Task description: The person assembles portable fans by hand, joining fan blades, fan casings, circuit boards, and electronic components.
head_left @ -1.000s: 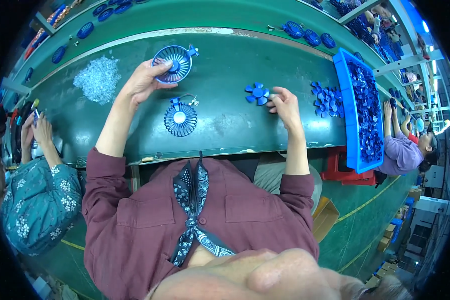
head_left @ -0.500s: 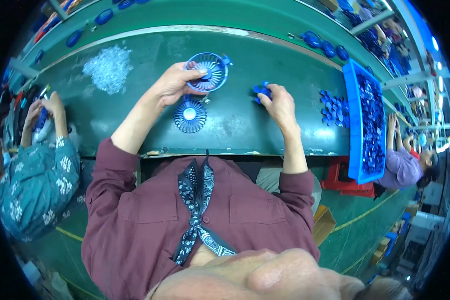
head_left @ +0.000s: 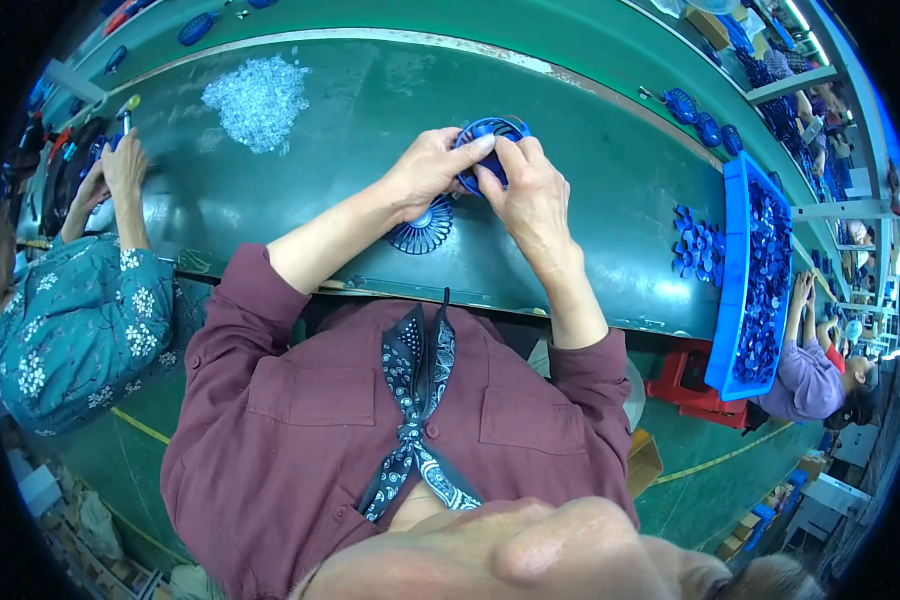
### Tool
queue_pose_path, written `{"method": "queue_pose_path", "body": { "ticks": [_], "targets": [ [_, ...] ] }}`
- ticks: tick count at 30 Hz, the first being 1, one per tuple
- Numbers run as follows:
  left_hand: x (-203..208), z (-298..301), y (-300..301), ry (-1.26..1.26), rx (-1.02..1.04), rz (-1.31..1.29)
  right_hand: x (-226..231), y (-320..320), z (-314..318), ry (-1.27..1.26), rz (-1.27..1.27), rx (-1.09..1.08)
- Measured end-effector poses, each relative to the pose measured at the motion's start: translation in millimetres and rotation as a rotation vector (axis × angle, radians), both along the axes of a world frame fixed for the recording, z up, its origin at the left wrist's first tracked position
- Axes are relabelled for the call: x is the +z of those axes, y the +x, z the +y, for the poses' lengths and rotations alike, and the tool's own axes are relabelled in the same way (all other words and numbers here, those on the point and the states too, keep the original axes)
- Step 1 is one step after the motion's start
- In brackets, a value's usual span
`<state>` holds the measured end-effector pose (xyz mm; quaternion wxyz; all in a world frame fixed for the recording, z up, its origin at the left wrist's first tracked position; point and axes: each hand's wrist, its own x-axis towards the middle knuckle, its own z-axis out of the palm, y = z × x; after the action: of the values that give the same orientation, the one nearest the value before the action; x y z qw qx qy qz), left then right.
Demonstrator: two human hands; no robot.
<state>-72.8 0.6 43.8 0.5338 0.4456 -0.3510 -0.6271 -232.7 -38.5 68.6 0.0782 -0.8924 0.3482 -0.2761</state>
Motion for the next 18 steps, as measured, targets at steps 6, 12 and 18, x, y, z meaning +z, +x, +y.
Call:
{"method": "queue_pose_path", "body": {
  "ticks": [6, 12, 18],
  "targets": [
    [1.0, 8.0, 6.0, -0.105, 0.164, -0.153, -5.9, -7.8, 1.9, -0.130, -0.322, -0.012],
    [-8.8, 3.8, -2.5, -0.262, 0.020, -0.455, -20.3, -22.5, -1.9, 0.989, -0.551, 0.034],
    [-31.1, -11.3, 3.1, -0.155, 0.046, -0.693, -32.2, -15.5, -18.4, 1.062, -0.398, 0.025]
  ]
}}
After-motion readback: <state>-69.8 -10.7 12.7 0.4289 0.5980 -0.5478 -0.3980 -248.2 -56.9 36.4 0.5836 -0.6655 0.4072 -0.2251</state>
